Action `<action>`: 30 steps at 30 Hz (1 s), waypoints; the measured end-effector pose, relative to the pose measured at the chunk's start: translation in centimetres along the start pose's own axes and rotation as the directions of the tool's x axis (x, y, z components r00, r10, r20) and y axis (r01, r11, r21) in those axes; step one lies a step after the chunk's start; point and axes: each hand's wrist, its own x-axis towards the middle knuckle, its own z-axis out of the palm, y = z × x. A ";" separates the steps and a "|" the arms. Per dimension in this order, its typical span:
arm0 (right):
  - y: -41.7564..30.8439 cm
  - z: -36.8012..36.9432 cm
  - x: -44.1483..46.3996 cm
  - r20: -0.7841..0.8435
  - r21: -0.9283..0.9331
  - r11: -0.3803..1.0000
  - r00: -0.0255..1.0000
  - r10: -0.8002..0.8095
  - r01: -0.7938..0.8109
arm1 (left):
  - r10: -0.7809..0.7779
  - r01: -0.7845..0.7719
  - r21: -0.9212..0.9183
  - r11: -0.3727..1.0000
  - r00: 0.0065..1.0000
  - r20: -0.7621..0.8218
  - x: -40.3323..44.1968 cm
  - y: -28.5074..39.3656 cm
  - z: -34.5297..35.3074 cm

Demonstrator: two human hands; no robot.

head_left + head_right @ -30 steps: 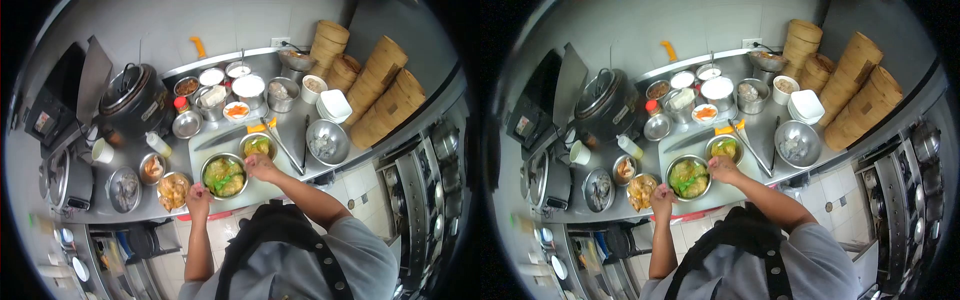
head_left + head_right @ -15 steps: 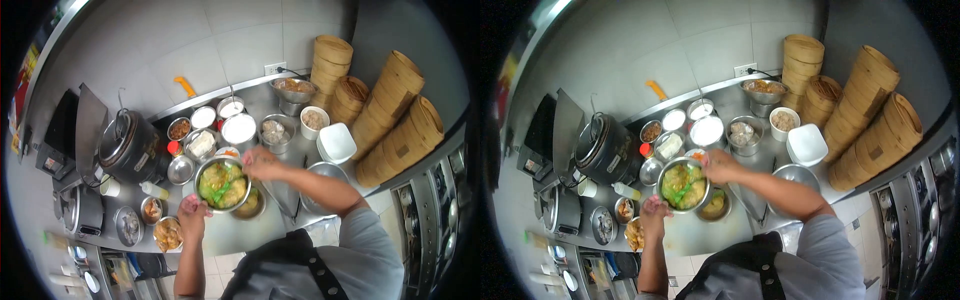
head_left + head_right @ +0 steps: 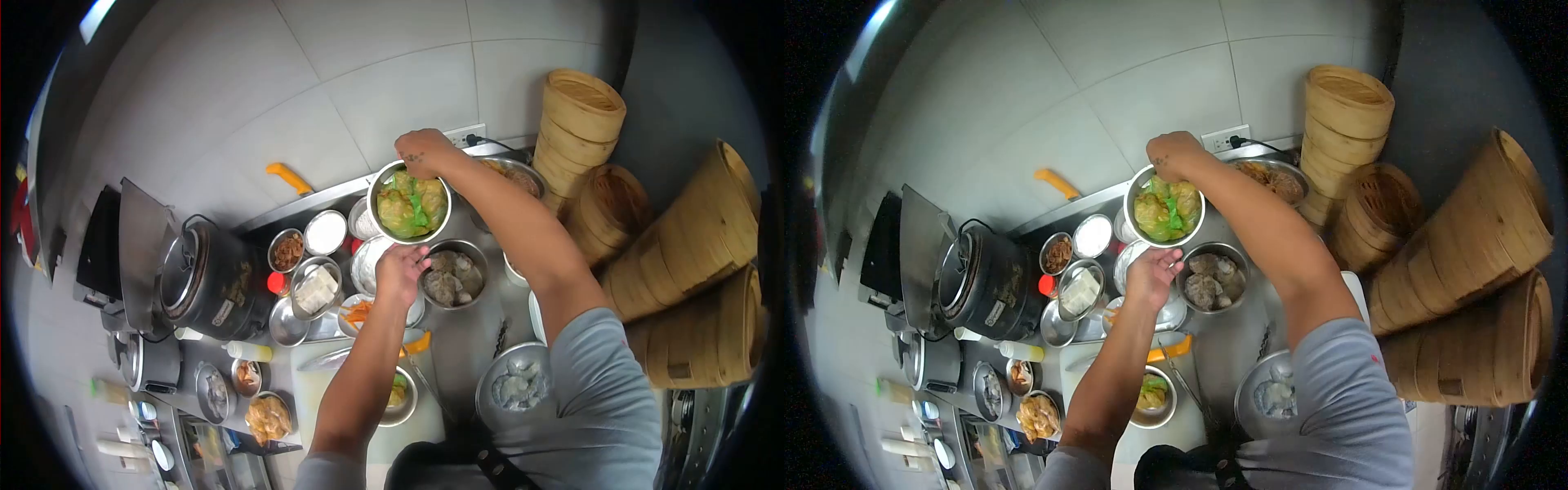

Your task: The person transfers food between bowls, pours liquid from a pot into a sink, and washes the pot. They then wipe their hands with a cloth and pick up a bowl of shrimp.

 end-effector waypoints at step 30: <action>6.4 11.9 3.0 0.214 -0.195 0.916 0.896 0.390 -0.352 | -0.292 0.281 0.113 0.953 0.951 0.102 7.4 -0.7 0.0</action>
